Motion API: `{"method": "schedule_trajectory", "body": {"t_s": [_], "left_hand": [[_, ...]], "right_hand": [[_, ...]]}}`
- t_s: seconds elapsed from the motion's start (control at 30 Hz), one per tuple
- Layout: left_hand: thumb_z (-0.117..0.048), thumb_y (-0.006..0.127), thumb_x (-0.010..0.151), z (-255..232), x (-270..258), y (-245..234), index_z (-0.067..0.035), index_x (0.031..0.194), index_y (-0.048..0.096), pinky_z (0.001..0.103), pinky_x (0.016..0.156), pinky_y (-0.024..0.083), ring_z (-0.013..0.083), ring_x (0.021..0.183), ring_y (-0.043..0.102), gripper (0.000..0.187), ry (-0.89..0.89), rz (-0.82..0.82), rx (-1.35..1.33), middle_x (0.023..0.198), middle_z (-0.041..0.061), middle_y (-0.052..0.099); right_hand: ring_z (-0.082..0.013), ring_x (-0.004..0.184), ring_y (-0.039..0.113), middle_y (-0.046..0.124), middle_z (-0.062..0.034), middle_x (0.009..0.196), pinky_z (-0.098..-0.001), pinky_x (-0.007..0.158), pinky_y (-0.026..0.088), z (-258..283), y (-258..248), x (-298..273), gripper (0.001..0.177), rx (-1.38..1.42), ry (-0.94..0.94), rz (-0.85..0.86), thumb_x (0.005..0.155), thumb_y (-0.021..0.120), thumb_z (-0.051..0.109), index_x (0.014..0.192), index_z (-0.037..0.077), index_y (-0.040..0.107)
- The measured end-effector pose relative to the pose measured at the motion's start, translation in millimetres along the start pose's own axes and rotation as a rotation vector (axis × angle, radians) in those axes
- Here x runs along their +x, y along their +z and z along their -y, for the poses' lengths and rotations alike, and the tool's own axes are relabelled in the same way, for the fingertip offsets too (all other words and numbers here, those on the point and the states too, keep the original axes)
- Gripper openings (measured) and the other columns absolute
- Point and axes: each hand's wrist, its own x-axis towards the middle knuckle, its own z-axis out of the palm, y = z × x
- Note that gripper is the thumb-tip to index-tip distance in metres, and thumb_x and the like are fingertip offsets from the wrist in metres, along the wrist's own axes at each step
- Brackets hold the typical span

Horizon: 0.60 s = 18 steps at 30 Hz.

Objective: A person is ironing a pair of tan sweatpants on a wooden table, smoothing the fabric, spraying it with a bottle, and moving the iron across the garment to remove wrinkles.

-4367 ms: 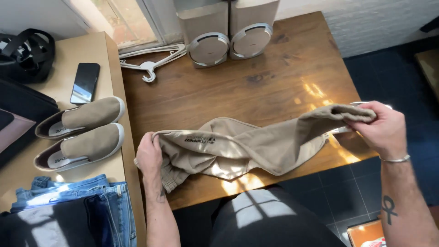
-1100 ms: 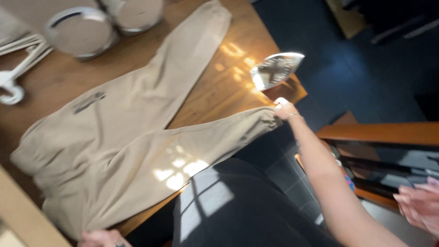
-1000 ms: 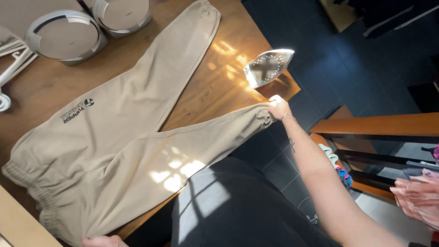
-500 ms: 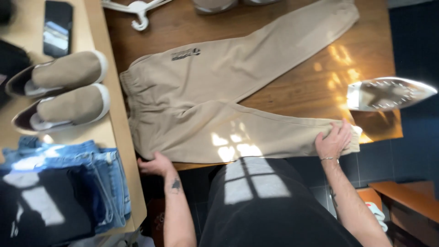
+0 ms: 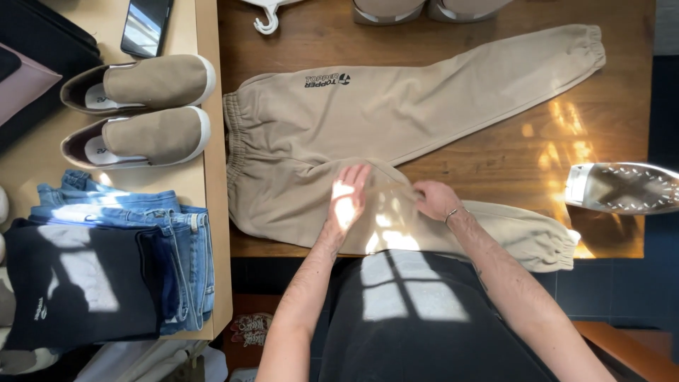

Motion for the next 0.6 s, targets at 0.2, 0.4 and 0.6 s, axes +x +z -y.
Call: {"method": "schedule_trajectory", "body": {"t_s": [0.2,0.4,0.6], "left_hand": [[-0.007,0.046,0.083,10,-5,42,-0.019,0.102,0.065,0.067,0.113,0.03,0.0359,0.135,0.051,0.029,0.233,0.075,0.072,0.127,0.006,0.062],[-0.019,0.057,0.08,30,-45,75,-0.024,0.074,0.071,0.056,0.097,0.043,0.0285,0.081,0.073,0.015,0.082,0.506,0.283,0.073,0.003,0.073],[-0.024,0.053,0.091,39,21,3,-0.019,0.122,0.07,0.04,0.096,0.058,0.0239,0.102,0.076,0.036,0.075,0.637,0.104,0.104,0.005,0.08]], "right_hand": [[-0.0295,0.105,0.073,0.08,0.0007,0.098,-0.0446,0.092,0.06,27,-14,-41,0.028,0.111,-0.279,0.422,0.068,0.067,0.04,0.09,0.028,0.08],[-0.0293,0.099,0.075,0.079,-0.0073,0.095,-0.0435,0.086,0.06,-16,-49,-11,0.025,0.262,-0.193,0.315,0.081,0.071,0.038,0.1,0.024,0.079],[-0.0257,0.115,0.066,0.064,-0.0041,0.116,-0.0394,0.099,0.054,-135,-92,88,0.03,0.14,0.15,-0.357,0.095,0.068,0.03,0.124,0.022,0.068]]}}
